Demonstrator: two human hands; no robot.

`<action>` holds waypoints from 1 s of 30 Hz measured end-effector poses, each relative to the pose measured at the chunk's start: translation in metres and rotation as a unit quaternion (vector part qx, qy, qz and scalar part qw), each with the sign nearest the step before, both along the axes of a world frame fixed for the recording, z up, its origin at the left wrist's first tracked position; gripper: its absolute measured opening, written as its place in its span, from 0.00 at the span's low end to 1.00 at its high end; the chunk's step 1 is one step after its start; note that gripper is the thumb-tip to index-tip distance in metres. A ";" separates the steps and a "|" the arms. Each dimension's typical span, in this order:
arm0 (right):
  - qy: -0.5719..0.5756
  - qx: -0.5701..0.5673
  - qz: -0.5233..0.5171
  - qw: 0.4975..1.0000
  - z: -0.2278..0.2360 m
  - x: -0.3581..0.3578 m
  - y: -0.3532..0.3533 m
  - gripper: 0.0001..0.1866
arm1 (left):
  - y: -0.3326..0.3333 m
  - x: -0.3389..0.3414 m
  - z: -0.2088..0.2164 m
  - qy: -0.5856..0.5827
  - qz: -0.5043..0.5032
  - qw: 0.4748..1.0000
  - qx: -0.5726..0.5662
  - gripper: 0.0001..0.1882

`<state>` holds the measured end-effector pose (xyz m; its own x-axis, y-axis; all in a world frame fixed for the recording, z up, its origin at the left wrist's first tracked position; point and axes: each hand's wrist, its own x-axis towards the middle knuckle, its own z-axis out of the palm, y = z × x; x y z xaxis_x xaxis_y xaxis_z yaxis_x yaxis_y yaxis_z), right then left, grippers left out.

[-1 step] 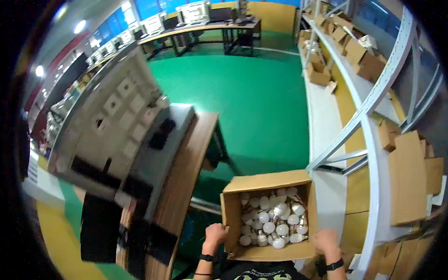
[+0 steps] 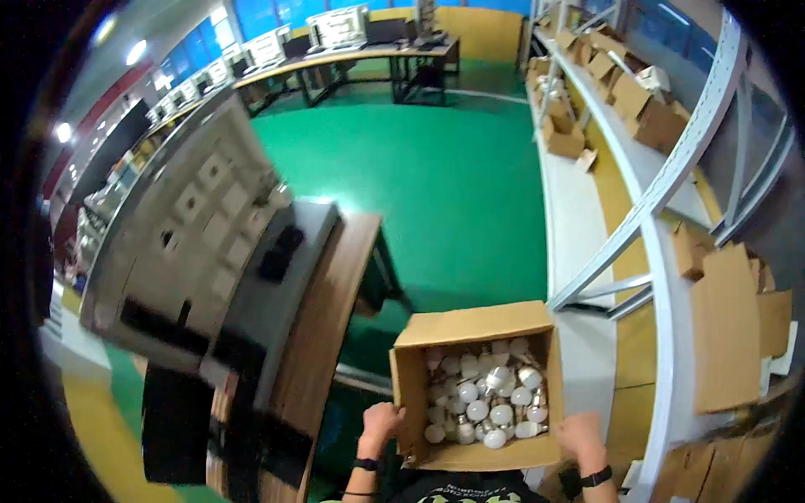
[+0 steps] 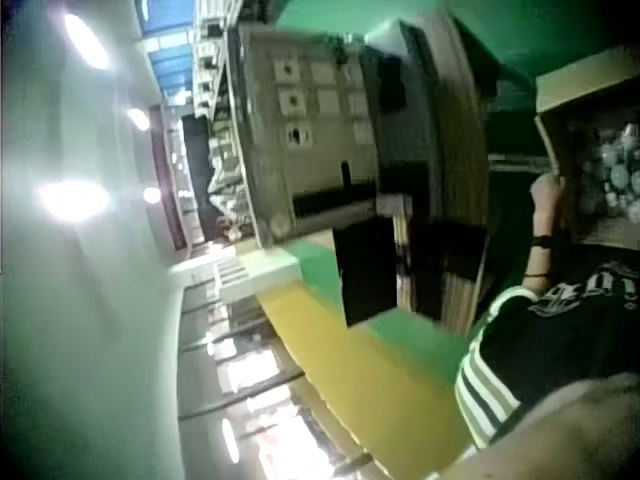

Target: The person carries a box of light bulbs, selects individual bulbs, and screws them into sockets on vertical testing panels by hand one at a time.

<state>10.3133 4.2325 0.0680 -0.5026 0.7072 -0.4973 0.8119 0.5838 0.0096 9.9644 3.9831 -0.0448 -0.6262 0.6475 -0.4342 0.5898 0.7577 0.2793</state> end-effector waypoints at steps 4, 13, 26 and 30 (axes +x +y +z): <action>-0.023 -0.022 -0.030 0.999 0.032 -0.016 0.032 0.26 | 0.050 -0.036 0.012 -0.020 -0.060 0.998 -0.008 0.23; 0.042 -0.050 -0.129 0.989 -0.034 -0.092 0.225 0.22 | 0.325 -0.165 0.004 0.033 -0.178 0.983 -0.013 0.24; 0.058 -0.071 -0.358 0.929 -0.169 -0.224 0.428 0.28 | 0.747 -0.318 -0.030 0.098 -0.374 0.922 -0.037 0.20; 0.065 -0.040 -0.434 0.897 -0.198 -0.272 0.462 0.30 | 0.869 -0.329 -0.090 0.098 -0.542 0.824 -0.129 0.13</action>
